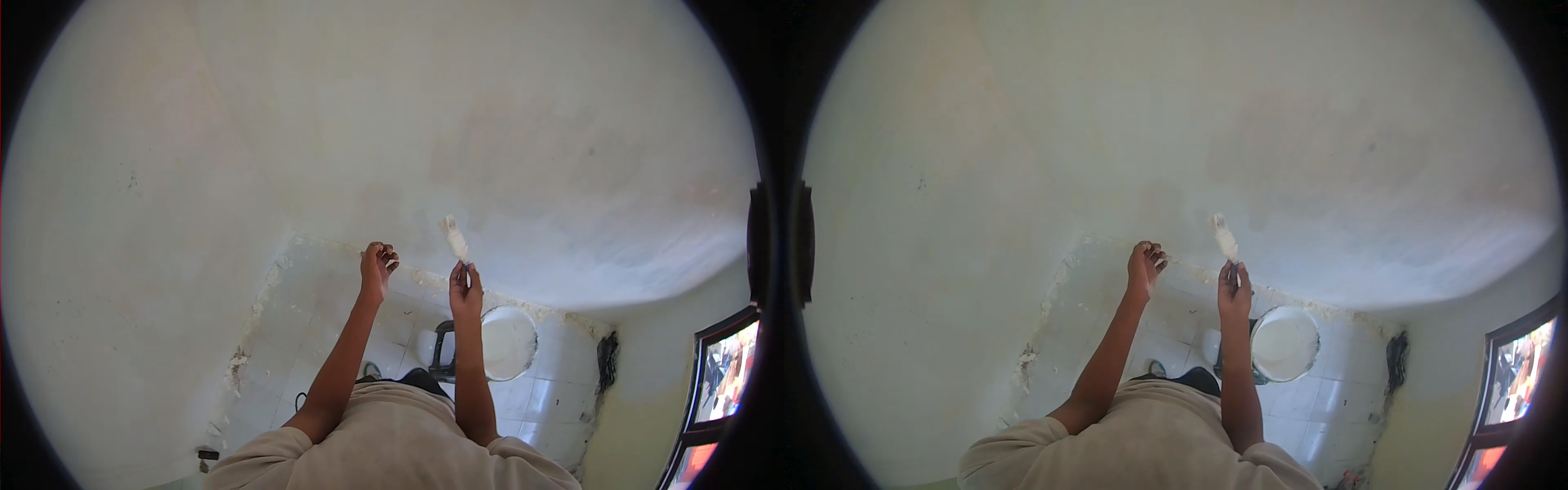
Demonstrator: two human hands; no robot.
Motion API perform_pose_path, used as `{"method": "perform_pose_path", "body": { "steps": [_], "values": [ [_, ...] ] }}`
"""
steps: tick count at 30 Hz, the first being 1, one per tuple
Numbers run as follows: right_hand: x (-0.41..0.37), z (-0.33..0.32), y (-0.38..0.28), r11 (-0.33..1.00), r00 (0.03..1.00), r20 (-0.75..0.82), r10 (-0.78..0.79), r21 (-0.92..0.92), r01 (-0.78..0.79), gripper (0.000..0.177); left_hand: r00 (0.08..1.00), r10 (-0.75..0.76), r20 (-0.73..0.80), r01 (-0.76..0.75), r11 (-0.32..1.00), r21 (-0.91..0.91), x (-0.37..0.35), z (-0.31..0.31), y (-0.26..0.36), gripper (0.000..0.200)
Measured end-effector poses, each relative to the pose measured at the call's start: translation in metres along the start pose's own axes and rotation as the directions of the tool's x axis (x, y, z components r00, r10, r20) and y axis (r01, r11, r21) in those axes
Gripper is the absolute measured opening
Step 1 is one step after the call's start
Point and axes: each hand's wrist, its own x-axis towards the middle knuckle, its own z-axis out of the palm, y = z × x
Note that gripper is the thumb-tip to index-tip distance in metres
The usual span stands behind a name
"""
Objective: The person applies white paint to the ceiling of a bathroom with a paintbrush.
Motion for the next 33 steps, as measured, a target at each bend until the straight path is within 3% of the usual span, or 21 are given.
{"method": "perform_pose_path", "body": {
  "steps": [5,11,13,14,15,16,17,18,19,20,22,26,29,33],
  "values": [
    [0.017,0.017,0.006,0.987,0.994,0.005,-0.108,-0.120,0.108,0.020,1.000,-0.016,-0.022,0.014,0.995,-0.094,0.020,-0.003,-0.003,0.016],
    [0.057,0.069,0.022,0.949,0.964,0.122,-0.236,-0.186,0.255,0.020,0.997,-0.074,0.005,0.074,0.997,-0.028,0.063,0.012,-0.003,0.016],
    [0.071,0.104,0.031,0.823,0.872,0.259,-0.416,-0.301,0.482,0.015,0.997,-0.073,0.027,0.073,0.997,-0.006,0.092,0.020,0.000,0.018],
    [0.086,0.123,0.031,0.825,0.872,0.255,-0.418,-0.296,0.482,0.015,0.996,-0.088,0.029,0.088,0.996,0.015,0.108,0.025,0.000,0.019],
    [0.096,0.141,0.031,0.564,0.724,0.461,-0.513,-0.455,0.690,0.013,0.995,-0.092,0.026,0.092,0.996,0.020,0.122,0.028,0.002,0.019],
    [0.102,0.156,0.028,0.223,0.553,0.667,-0.500,-0.517,0.826,0.011,0.998,-0.062,0.028,0.061,0.998,0.031,0.136,0.034,0.008,0.020],
    [0.107,0.174,0.023,0.221,0.557,0.667,-0.494,-0.524,0.823,0.011,0.999,-0.026,0.031,0.025,0.999,0.036,0.148,0.042,0.009,0.021],
    [0.114,0.199,0.019,-0.056,0.319,0.879,-0.355,-0.361,0.931,0.013,0.999,-0.017,0.036,0.015,0.999,0.033,0.162,0.049,0.012,0.021],
    [0.119,0.222,0.017,-0.286,0.076,0.987,-0.138,-0.114,0.952,0.016,0.998,-0.004,0.065,0.000,0.999,0.053,0.175,0.055,0.019,0.022],
    [0.123,0.244,0.015,-0.279,0.069,0.987,-0.144,-0.107,0.954,0.016,0.996,0.008,0.092,-0.015,0.997,0.075,0.188,0.062,0.025,0.022],
    [0.129,0.270,0.012,-0.535,-0.209,0.953,0.219,0.296,0.791,0.032,0.995,0.043,0.095,-0.051,0.995,0.084,0.206,0.073,0.034,0.021],
    [0.158,0.287,0.021,-0.615,-0.261,0.875,0.408,0.475,0.629,0.033,0.986,0.110,0.126,-0.119,0.990,0.069,0.241,0.094,0.043,0.021],
    [0.176,0.275,0.026,-0.656,-0.165,0.876,0.452,0.452,0.604,0.028,0.981,0.125,0.146,-0.132,0.990,0.043,0.253,0.101,0.042,0.023],
    [0.211,0.242,0.033,-0.604,-0.140,0.832,0.537,0.495,0.625,0.023,0.983,0.083,0.162,-0.083,0.997,-0.005,0.273,0.099,0.027,0.023]
  ]
}}
